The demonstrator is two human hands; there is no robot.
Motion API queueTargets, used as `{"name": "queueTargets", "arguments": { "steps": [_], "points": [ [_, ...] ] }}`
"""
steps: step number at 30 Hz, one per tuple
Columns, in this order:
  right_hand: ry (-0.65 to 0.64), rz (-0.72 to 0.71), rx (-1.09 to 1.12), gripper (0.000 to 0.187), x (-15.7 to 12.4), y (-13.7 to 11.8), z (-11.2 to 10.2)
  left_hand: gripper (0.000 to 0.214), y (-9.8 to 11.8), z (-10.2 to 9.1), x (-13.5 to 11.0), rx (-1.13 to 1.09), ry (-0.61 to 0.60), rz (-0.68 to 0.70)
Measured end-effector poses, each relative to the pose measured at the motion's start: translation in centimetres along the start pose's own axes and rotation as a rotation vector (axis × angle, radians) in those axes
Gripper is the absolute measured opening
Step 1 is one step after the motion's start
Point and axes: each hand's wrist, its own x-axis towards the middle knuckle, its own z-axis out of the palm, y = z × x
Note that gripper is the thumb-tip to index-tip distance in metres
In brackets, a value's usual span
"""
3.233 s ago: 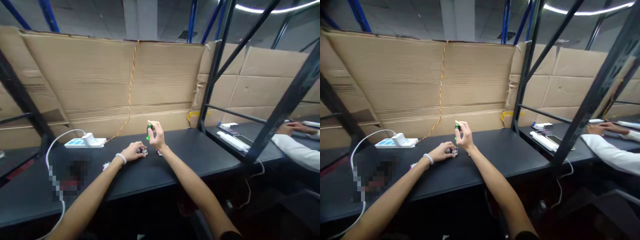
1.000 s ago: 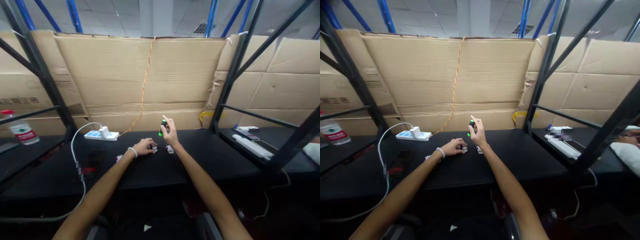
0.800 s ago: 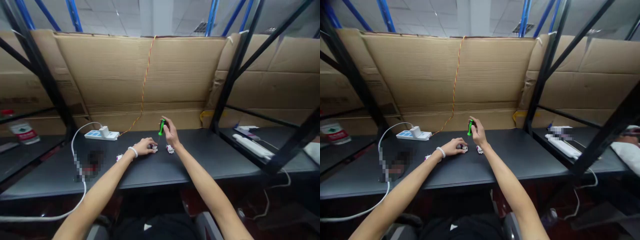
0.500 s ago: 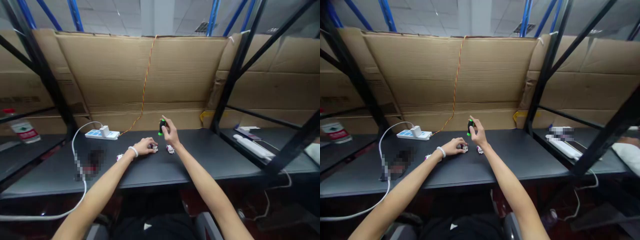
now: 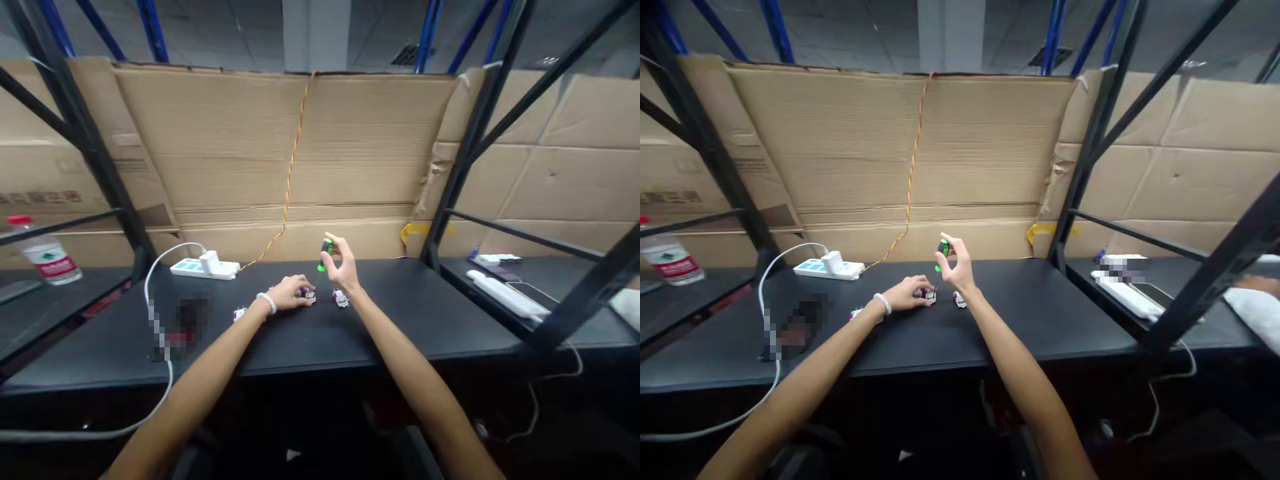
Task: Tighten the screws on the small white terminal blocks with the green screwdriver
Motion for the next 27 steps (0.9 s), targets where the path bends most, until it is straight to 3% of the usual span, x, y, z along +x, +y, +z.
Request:
{"name": "queueTargets", "arguments": {
  "steps": [9,13,17,27],
  "points": [
    [-0.034,0.005,0.02,0.048,0.18,0.1,-0.01,0.041,-0.11,-0.02,-0.03,-0.003,-0.014,0.035],
    [-0.005,0.028,-0.015,0.057,0.11,0.13,-0.05,0.039,-0.26,0.17,0.02,-0.016,-0.022,0.036],
    [-0.058,0.038,0.029,0.055,0.14,0.37,-0.09,0.043,-0.52,0.51,0.19,-0.024,-0.006,0.041],
    [-0.015,0.024,-0.009,0.05,0.18,0.1,-0.5,0.023,-0.22,0.6,0.2,-0.063,0.031,0.118]
  ]
}}
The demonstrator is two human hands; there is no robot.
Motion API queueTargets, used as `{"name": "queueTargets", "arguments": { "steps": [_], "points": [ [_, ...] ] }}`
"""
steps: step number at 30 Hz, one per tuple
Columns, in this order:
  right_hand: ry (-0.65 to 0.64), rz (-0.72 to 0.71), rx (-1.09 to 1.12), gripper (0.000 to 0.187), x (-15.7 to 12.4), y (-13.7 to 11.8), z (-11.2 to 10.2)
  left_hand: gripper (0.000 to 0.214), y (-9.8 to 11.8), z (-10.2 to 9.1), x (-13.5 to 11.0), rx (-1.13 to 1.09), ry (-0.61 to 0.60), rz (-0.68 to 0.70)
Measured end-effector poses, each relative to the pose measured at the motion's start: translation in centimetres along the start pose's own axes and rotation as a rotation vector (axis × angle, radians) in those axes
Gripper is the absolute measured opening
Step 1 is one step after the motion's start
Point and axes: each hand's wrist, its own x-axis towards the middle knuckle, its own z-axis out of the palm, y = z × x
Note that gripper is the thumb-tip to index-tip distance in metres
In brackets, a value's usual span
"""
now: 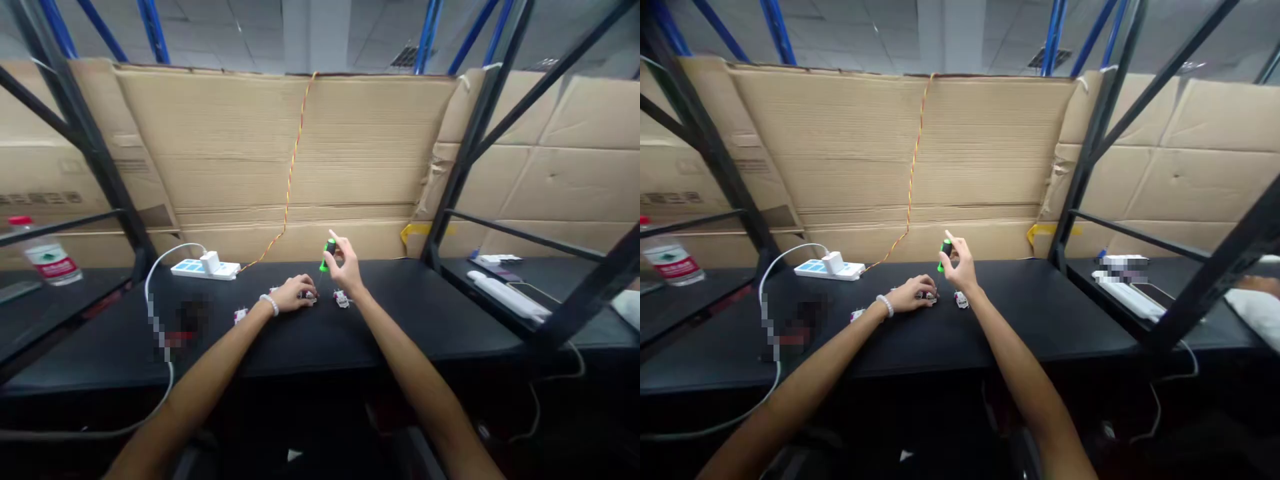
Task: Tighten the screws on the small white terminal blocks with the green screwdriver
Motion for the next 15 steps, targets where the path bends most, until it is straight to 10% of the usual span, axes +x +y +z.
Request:
{"name": "queueTargets", "arguments": {
  "steps": [15],
  "points": [
    [-0.034,-0.014,0.067,0.053,-0.13,0.24,0.27,0.024,-0.77,0.81,0.17,-0.052,0.03,-0.021]
  ]
}}
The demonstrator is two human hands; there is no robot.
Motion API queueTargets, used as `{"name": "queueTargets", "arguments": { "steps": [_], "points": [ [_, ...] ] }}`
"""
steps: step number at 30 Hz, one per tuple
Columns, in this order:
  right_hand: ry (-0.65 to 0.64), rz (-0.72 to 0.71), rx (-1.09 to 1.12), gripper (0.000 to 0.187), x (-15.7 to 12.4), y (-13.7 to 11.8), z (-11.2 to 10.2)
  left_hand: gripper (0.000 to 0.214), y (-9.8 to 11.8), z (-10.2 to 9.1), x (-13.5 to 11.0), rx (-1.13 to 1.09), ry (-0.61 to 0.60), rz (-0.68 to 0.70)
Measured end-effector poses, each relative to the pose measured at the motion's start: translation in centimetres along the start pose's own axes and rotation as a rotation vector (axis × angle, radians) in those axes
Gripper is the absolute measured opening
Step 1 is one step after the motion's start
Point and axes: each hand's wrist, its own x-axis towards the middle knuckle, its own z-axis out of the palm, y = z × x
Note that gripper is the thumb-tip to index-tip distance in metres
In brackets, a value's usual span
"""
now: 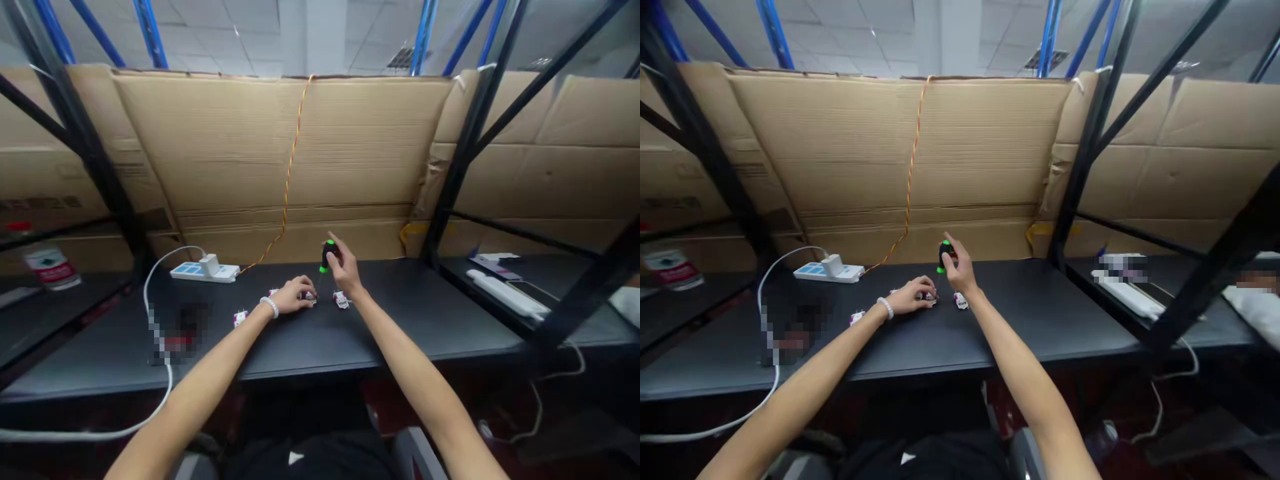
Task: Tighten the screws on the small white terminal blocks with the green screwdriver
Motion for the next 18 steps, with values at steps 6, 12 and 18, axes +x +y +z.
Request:
{"name": "queueTargets", "arguments": {
  "steps": [6,12,18],
  "points": [
    [0.045,-0.017,-0.045,0.048,0.1,-0.4,-0.3,0.025,0.0,0.0,0.0,-0.014,-0.002,-0.008],
    [0.058,-0.009,-0.031,0.047,0.1,-0.1,-0.4,0.021,0.5,0.1,0.1,-0.031,0.022,-0.021],
    [0.041,-0.019,0.01,0.046,0.0,-0.1,-0.4,0.011,1.2,0.6,0.4,-0.032,0.051,-0.028]
  ]
}}
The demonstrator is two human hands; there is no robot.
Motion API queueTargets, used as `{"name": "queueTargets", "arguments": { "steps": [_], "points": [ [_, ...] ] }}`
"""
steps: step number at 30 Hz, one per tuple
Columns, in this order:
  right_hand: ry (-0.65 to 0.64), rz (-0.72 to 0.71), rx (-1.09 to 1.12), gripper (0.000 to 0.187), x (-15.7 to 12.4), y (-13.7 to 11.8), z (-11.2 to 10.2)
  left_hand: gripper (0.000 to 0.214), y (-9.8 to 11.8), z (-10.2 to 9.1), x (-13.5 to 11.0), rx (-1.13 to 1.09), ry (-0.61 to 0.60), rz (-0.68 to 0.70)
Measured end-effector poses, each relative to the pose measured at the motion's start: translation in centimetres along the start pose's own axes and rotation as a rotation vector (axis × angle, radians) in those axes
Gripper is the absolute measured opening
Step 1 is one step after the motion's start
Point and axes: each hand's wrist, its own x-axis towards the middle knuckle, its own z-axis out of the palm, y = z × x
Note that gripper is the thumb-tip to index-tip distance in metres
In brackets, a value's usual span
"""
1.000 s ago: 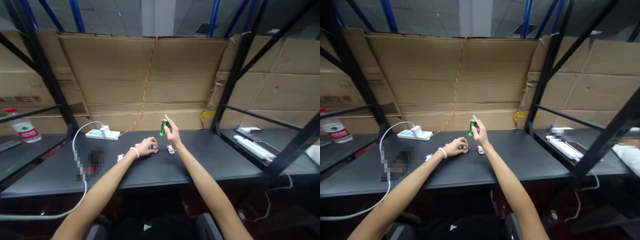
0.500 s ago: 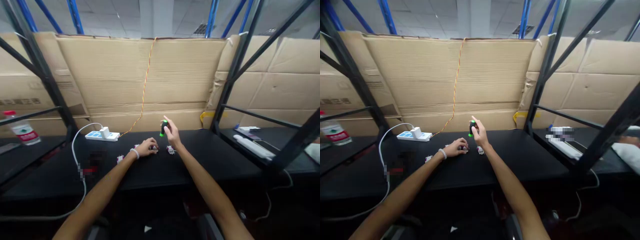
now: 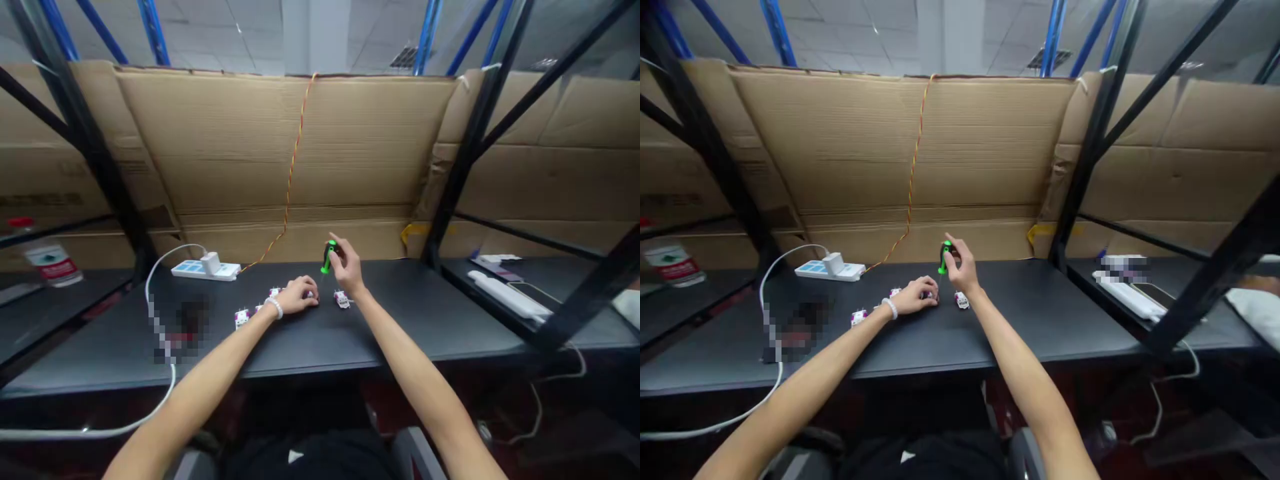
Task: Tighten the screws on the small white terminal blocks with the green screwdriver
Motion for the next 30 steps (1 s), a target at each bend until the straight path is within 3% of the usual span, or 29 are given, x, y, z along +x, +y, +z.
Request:
{"name": "queueTargets", "arguments": {
  "steps": [9,16,22,30],
  "points": [
    [0.123,-0.004,0.021,0.047,0.3,-0.1,-1.1,0.008,1.2,-0.3,0.0,0.017,0.047,-0.01],
    [0.23,0.012,0.04,0.048,0.7,0.4,-1.8,0.01,2.2,0.7,0.5,0.063,0.048,-0.026],
    [0.227,0.03,0.074,0.048,0.8,1.0,-1.7,0.02,1.7,-0.6,0.2,0.061,0.005,-0.008],
    [0.146,0.081,0.156,0.056,0.6,1.7,0.2,0.046,0.0,-2.6,-0.9,0.027,-0.11,0.03]
  ]
}}
